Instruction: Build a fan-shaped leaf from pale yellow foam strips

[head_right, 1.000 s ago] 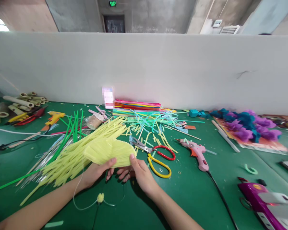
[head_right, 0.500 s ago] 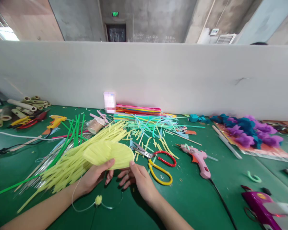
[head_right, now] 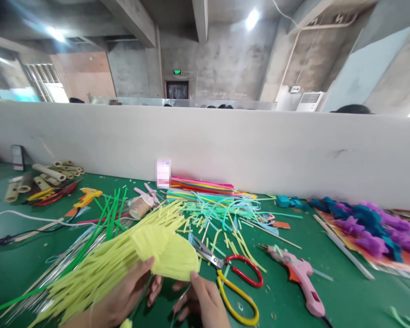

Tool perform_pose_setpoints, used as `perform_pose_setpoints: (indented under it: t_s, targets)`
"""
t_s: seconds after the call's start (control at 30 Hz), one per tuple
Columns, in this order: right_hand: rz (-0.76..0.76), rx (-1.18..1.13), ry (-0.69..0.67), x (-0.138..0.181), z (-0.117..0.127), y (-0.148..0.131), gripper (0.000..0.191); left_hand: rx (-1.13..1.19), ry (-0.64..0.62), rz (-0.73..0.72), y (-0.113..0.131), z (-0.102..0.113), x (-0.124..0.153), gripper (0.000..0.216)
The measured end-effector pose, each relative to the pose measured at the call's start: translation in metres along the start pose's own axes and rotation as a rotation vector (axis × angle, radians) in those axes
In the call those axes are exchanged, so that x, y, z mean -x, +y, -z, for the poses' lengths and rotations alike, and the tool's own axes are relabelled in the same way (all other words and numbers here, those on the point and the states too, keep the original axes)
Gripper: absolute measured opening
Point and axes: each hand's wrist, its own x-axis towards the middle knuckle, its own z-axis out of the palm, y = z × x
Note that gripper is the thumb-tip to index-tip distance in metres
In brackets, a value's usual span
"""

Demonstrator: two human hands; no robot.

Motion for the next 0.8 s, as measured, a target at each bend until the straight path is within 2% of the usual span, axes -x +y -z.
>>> perform_pose_setpoints:
  t_s: [0.13,0.27,0.4,0.5,0.57,0.67,0.73,0.8]
  targets:
    - [0.054,-0.083,0.033,0.000,0.002,-0.003,0.050,-0.020,-0.048,0.015,0.000,0.006,-0.010,0.058]
    - [0.041,-0.209,0.087,0.001,0.005,-0.013,0.053,-0.258,-0.128,0.053,-0.001,0.011,-0.009,0.055]
    - [0.017,-0.149,0.120,0.002,0.003,-0.018,0.050,-0.481,-0.328,0.128,0.003,0.012,-0.002,0.052]
    - [0.010,-0.077,0.048,0.000,0.003,-0.014,0.049,-0.502,-0.390,0.147,0.006,0.011,0.003,0.054]
    - [-0.001,-0.065,-0.033,-0.001,0.005,-0.009,0.048,-0.474,-0.369,0.155,0.006,0.008,0.005,0.057]
    - [-0.029,-0.108,-0.099,-0.003,0.008,-0.004,0.048,-0.277,-0.233,0.096,0.008,0.002,0.007,0.061]
    - [-0.058,-0.159,-0.132,-0.002,0.009,-0.003,0.049,-0.082,-0.119,0.049,0.010,-0.003,0.005,0.047]
    - [-0.074,-0.209,-0.158,-0.001,0.008,-0.001,0.051,0.003,-0.072,0.055,0.012,-0.007,0.002,0.032]
